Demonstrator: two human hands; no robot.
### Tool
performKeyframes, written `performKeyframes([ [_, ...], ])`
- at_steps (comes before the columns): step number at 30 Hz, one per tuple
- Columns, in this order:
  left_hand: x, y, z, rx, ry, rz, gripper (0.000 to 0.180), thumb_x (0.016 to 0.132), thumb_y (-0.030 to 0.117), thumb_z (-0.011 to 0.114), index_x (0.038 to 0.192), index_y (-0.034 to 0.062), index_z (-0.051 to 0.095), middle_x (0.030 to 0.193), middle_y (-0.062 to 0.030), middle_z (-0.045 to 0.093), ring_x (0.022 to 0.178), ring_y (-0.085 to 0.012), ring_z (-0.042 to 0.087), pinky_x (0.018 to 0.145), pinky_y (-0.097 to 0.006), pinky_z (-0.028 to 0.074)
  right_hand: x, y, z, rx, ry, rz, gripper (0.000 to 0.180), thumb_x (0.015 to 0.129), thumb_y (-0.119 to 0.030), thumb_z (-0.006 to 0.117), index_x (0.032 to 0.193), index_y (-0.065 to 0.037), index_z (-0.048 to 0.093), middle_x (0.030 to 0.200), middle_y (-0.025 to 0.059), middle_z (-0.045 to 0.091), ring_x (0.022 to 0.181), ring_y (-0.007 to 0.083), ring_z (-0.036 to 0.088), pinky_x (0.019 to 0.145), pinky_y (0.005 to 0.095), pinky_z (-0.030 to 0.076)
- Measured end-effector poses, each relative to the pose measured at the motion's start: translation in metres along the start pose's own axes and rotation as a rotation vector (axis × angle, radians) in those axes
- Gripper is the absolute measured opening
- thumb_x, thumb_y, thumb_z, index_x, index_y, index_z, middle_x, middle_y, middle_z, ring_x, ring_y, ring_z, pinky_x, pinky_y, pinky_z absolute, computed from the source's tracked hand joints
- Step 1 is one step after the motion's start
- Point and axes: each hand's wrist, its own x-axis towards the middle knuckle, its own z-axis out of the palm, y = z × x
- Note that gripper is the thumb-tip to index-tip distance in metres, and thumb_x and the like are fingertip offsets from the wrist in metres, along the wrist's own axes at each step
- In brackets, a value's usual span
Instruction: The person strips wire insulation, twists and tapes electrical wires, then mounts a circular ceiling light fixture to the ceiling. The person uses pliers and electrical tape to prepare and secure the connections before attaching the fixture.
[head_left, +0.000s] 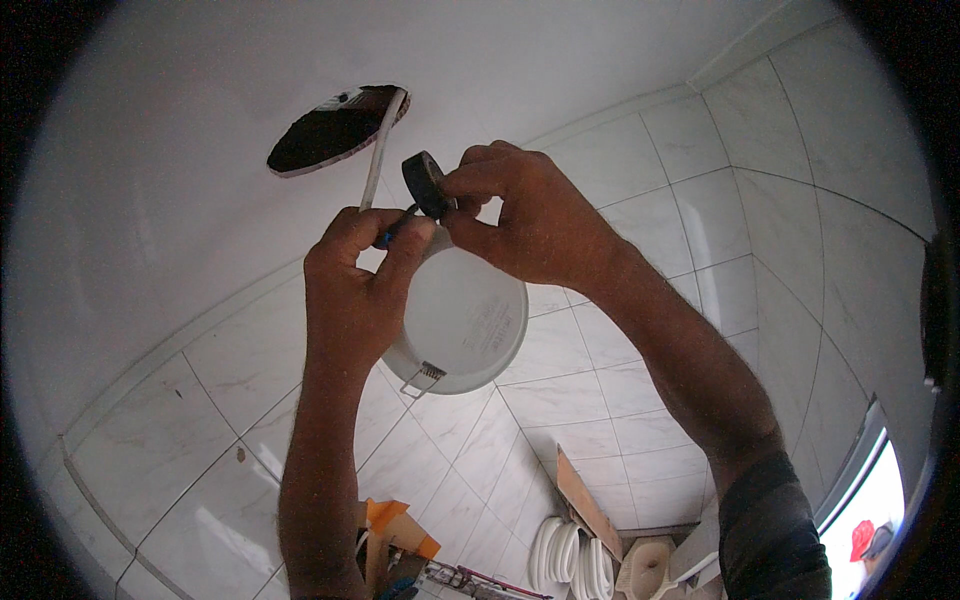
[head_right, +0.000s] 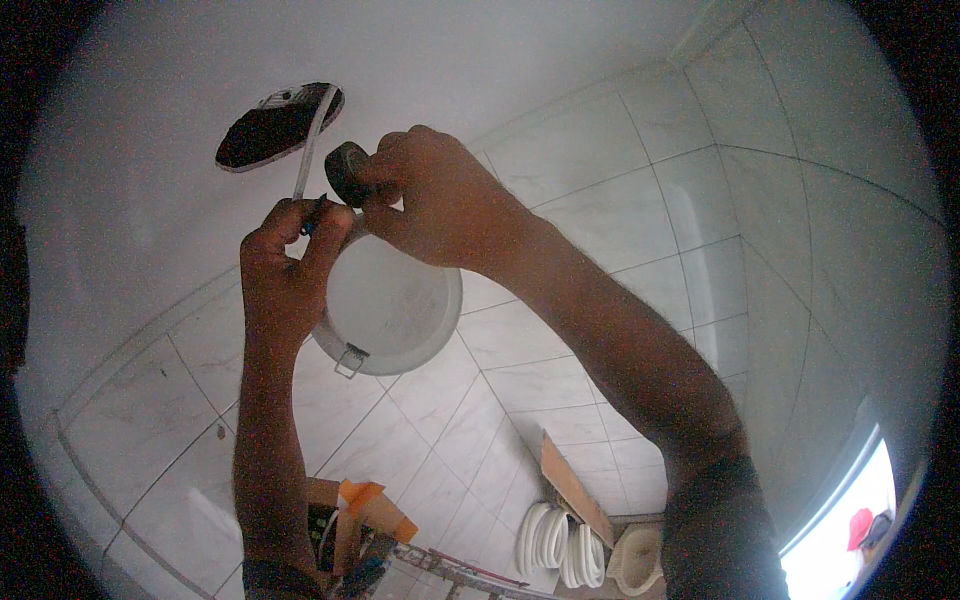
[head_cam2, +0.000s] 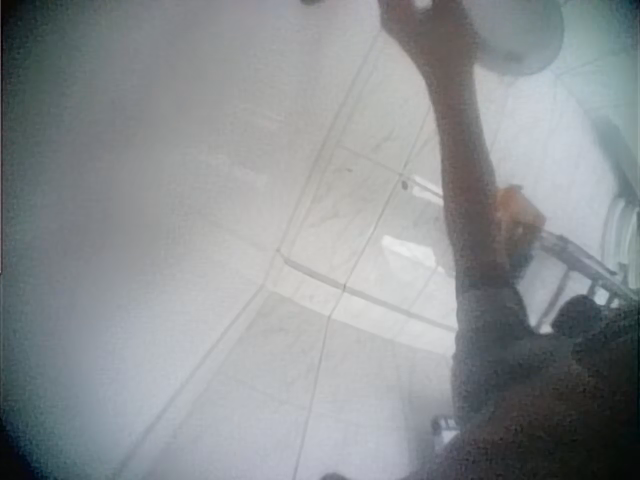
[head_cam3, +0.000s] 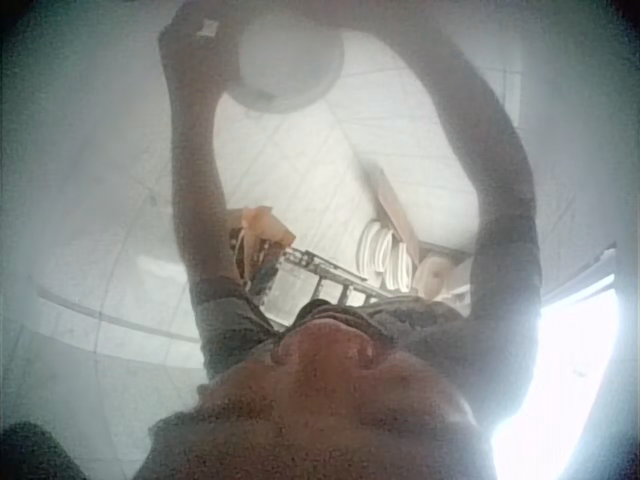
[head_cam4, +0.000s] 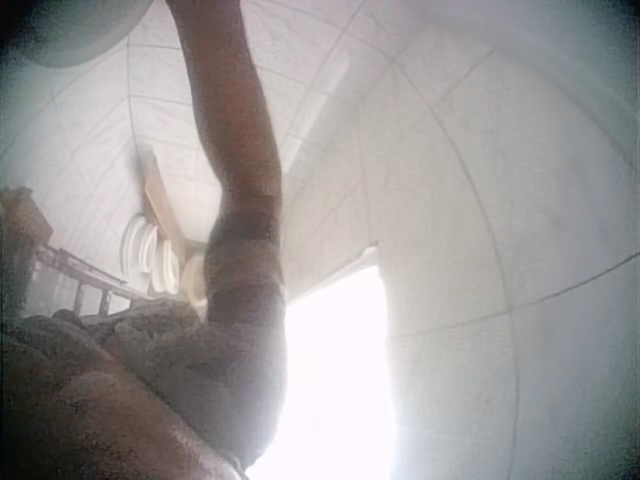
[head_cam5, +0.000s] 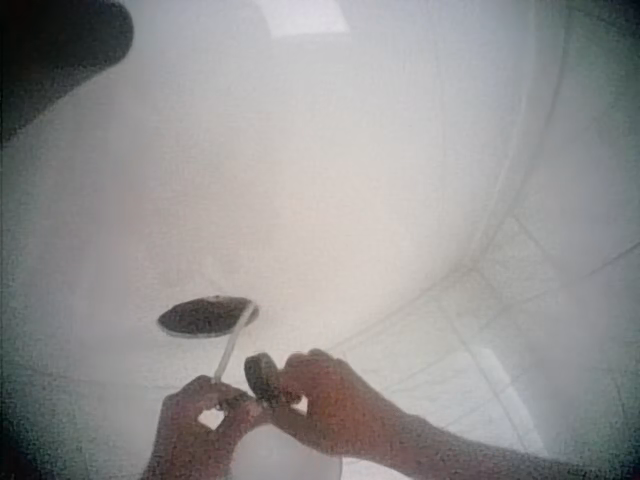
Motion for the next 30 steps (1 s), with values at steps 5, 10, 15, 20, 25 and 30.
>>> performKeyframes([
  [5,0.000,-0.004,0.002,-0.021,0.050,0.063,0.029,0.095,0.030,0.070,0.095,0.0014,0.072,0.083,-0.0083,0.071,0.078,-0.0143,0.063,0.077,-0.033,0.049,0.000,-0.008,0.000,-0.056,-0.023,0.030,0.012,0.082,-0.011,0.073,0.091,-0.004,0.072,0.073,0.0074,0.062,0.071,0.0189,0.056,0.071,0.0377,0.048],
  [10,-0.003,-0.002,0.003,0.047,0.046,0.016,0.028,0.095,0.027,0.070,0.096,-0.0008,0.071,0.088,-0.0142,0.068,0.086,-0.0199,0.068,0.073,-0.037,0.055,-0.003,-0.015,-0.008,-0.204,-0.069,-0.016,0.011,0.077,-0.013,0.070,0.082,-0.004,0.068,0.067,0.0063,0.058,0.066,0.0193,0.050,0.069,0.0392,0.044],
  [15,-0.002,0.001,0.002,0.037,0.030,-0.024,0.030,0.094,0.028,0.070,0.097,-0.0015,0.071,0.088,-0.0147,0.069,0.085,-0.0212,0.069,0.075,-0.037,0.056,-0.002,-0.018,-0.015,-0.257,-0.060,-0.073,0.013,0.075,-0.018,0.071,0.074,-0.006,0.065,0.064,0.0050,0.057,0.062,0.0191,0.049,0.066,0.0393,0.042],
  [20,0.003,0.001,0.001,0.019,0.084,0.030,0.030,0.093,0.035,0.071,0.095,0.0049,0.074,0.085,-0.0068,0.073,0.081,-0.0155,0.066,0.079,-0.037,0.047,0.003,-0.012,-0.016,-0.183,-0.110,-0.052,0.012,0.076,-0.017,0.071,0.074,-0.006,0.067,0.061,0.0051,0.056,0.061,0.0192,0.050,0.066,0.0389,0.043],
  [25,0.006,0.004,-0.002,-0.038,0.010,-0.013,0.026,0.091,0.027,0.074,0.097,0.0023,0.074,0.087,-0.0109,0.072,0.083,-0.0179,0.069,0.076,-0.037,0.053,0.001,-0.011,-0.014,-0.157,-0.108,-0.032,0.012,0.075,-0.017,0.071,0.076,-0.005,0.067,0.062,0.0052,0.057,0.064,0.0191,0.052,0.067,0.0384,0.044],
  [30,0.013,0.005,0.002,-0.129,0.032,-0.115,0.026,0.092,0.027,0.073,0.096,0.0014,0.074,0.082,-0.0087,0.070,0.076,-0.0145,0.066,0.066,-0.033,0.052,0.003,-0.015,-0.019,-0.218,-0.129,-0.063,0.013,0.074,-0.017,0.072,0.080,-0.006,0.068,0.068,0.0055,0.058,0.069,0.0191,0.053,0.069,0.0389,0.045],
])
